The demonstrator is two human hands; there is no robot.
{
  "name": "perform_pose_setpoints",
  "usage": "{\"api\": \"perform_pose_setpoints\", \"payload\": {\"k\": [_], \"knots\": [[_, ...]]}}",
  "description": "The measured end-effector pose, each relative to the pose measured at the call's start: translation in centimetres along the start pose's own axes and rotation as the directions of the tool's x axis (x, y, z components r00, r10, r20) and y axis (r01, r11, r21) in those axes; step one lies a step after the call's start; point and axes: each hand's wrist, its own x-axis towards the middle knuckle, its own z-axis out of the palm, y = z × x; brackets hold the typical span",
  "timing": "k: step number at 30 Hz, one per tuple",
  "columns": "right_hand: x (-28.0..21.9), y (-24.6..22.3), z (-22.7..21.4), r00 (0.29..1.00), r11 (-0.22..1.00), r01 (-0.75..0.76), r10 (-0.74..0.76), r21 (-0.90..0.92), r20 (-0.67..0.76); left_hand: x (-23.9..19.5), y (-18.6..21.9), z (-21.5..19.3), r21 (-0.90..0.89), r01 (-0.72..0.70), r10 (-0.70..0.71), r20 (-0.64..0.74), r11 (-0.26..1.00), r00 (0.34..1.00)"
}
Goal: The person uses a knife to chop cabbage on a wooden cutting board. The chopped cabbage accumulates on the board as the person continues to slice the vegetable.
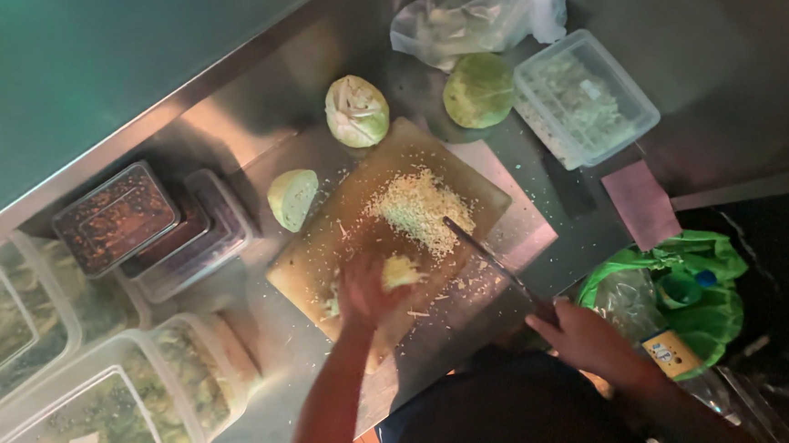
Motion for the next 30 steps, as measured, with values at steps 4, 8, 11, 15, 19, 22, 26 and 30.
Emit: {"api": "perform_pose_setpoints", "payload": {"k": [4,8,11,15,19,22,26,30], "knots": [[1.7,0.6,0.2,0.983,0.987,0.157,-0.160,-0.034,-0.093,-1.3,3.7,-1.4,-0.120,0.397,-0.405,-0.055,0.910,0.913],[2.6,1.0,0.4,0.959,0.969,0.246,-0.248,-0.030,-0.141,-1.2,5.9,-3.1,-0.137,0.577,-0.584,-0.014,0.805,0.812],[3.1,1.1,0.1,0.944,0.957,0.291,-0.289,-0.011,-0.160,-0.4,4.9,-3.3,-0.028,0.555,-0.552,0.069,0.831,0.831],[2.7,1.9,0.3,0.988,0.987,0.154,-0.152,0.051,-0.033,3.3,-0.6,-1.6,-0.031,0.208,-0.210,-0.127,0.978,0.969],[2.0,2.0,0.5,0.958,0.966,0.256,-0.251,0.023,-0.140,7.2,-5.7,0.1,-0.120,0.038,-0.057,-0.161,0.992,0.985],[1.6,2.0,0.1,0.935,0.948,0.319,-0.310,0.022,-0.172,5.9,-5.4,0.3,-0.187,0.012,-0.023,-0.057,0.982,0.998],[1.8,1.7,-0.1,0.975,0.977,0.214,-0.212,0.018,-0.069,0.6,-0.9,-2.3,-0.149,0.085,-0.059,0.174,0.985,0.983],[3.1,1.0,0.1,0.972,0.972,0.234,-0.233,0.013,-0.026,-1.8,4.1,-5.2,0.121,0.146,-0.176,0.289,0.982,0.941]]}}
